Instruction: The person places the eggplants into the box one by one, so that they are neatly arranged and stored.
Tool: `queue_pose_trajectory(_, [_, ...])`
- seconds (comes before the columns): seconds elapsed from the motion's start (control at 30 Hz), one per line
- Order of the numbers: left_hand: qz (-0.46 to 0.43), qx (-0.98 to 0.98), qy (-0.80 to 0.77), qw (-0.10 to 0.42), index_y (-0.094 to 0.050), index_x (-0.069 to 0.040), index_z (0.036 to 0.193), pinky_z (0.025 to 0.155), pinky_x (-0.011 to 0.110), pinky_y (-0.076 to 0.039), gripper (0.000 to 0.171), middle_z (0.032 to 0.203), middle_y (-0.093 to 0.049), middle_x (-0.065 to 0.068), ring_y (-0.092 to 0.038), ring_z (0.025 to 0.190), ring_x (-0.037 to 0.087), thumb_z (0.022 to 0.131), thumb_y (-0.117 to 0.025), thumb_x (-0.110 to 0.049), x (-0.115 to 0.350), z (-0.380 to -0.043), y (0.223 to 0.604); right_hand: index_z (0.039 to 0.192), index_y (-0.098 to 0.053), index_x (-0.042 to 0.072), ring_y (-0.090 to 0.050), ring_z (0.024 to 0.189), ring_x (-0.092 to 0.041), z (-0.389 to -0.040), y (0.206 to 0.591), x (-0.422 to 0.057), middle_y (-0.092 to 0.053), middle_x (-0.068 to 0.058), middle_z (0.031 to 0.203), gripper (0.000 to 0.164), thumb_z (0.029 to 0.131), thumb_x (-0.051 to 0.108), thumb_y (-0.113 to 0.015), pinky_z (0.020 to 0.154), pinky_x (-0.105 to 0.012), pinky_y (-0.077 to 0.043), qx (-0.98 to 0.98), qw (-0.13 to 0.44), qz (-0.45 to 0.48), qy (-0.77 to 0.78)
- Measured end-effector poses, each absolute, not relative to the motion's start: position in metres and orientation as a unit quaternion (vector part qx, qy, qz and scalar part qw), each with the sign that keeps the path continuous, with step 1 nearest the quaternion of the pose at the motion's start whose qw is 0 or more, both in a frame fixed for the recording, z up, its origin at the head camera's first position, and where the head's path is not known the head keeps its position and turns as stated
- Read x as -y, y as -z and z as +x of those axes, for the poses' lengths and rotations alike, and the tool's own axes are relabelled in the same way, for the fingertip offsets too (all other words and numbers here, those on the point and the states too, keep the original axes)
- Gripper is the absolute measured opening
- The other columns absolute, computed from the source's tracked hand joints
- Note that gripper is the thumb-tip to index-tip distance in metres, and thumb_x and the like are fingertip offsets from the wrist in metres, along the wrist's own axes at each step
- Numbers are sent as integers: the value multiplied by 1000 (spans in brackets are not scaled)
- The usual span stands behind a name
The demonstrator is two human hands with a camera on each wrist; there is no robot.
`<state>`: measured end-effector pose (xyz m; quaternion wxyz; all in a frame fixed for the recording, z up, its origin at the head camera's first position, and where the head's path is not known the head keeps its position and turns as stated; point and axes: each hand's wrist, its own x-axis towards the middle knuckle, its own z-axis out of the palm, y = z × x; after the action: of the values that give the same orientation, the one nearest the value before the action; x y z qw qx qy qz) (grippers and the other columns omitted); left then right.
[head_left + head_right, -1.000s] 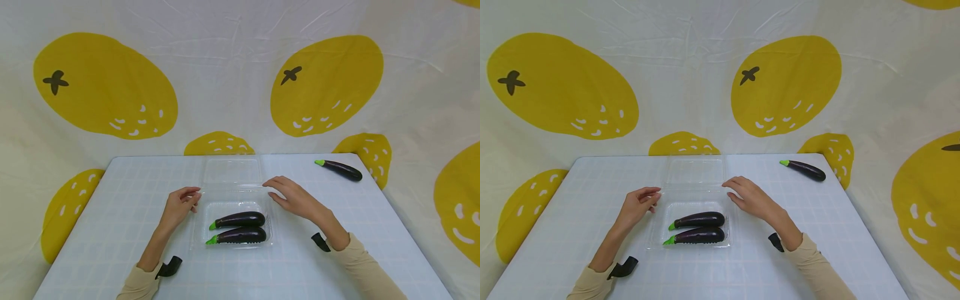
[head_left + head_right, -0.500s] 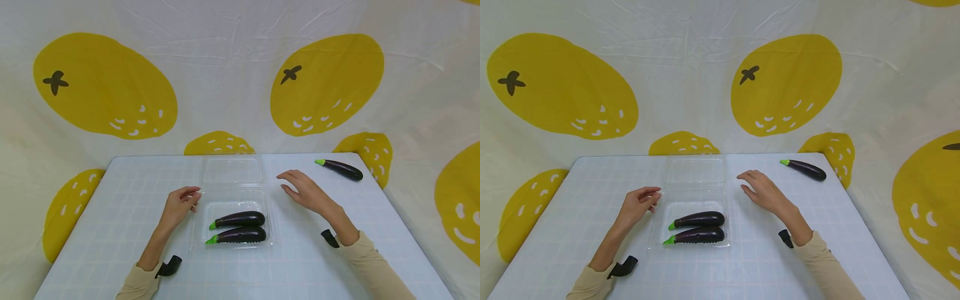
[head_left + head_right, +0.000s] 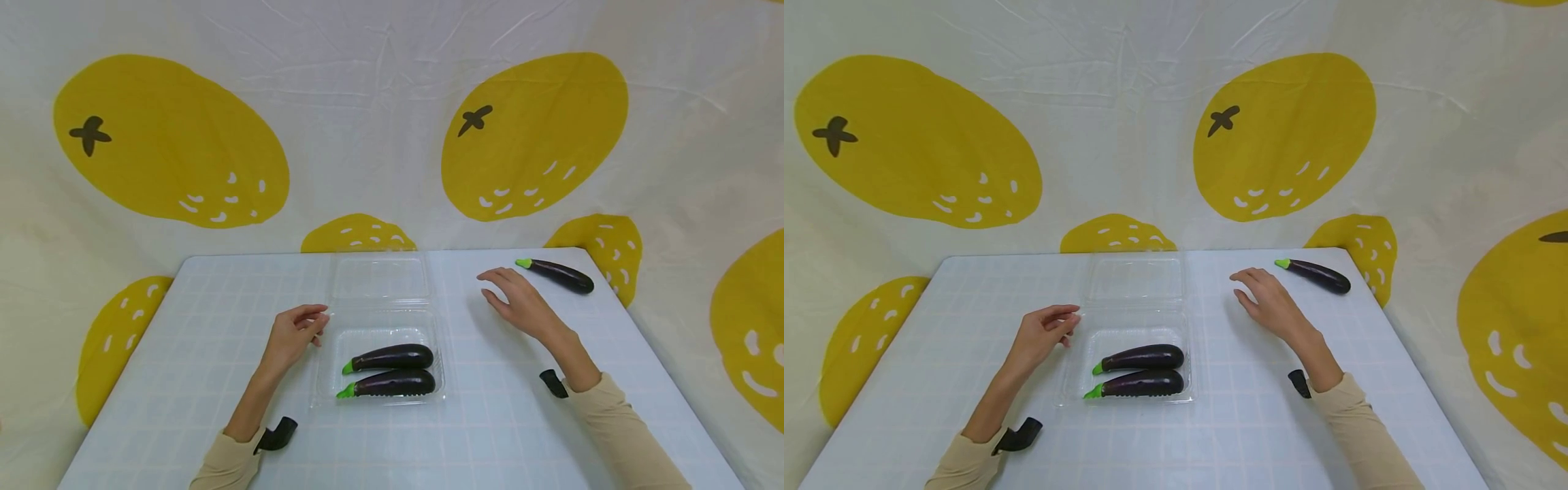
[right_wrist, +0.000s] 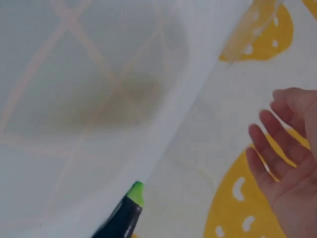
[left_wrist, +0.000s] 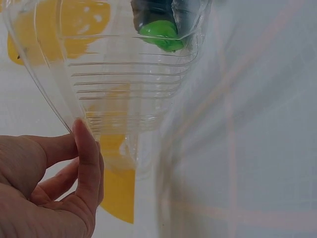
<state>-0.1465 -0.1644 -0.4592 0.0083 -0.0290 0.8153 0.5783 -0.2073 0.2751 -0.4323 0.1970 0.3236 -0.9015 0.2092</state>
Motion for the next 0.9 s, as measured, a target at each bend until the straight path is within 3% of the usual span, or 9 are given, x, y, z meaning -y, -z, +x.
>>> queue_pose_trajectory(0.13, [-30, -815, -578, 7, -67, 4, 127, 63, 25, -58, 33, 106, -69, 21, -64, 66, 19, 98, -71, -12, 164, -147, 459, 116, -69, 0, -63, 107, -35, -212, 435, -284, -69, -15, 113, 30, 88, -4, -77, 100, -56, -49, 901, 207, 316, -211])
queue_pose_trajectory(0.6, [-38, -819, -573, 9, -68, 3, 127, 62, 21, -56, 33, 106, -70, 18, -65, 69, 22, 98, -71, -13, 165, -147, 460, 111, -70, -4, -61, 106, -39, -222, 442, -311, -70, -19, 110, 22, 90, -6, -73, 95, -56, -49, 905, 227, 273, -232])
queue_pose_trajectory(0.9, [-37, -818, -574, 10, -68, 3, 127, 63, 21, -56, 32, 106, -69, 19, -64, 67, 22, 99, -71, -13, 164, -147, 460, 114, -70, -5, -58, 113, -42, -224, 444, -329, -66, -23, 117, 21, 93, -3, -71, 99, -59, -46, 923, 218, 211, -238])
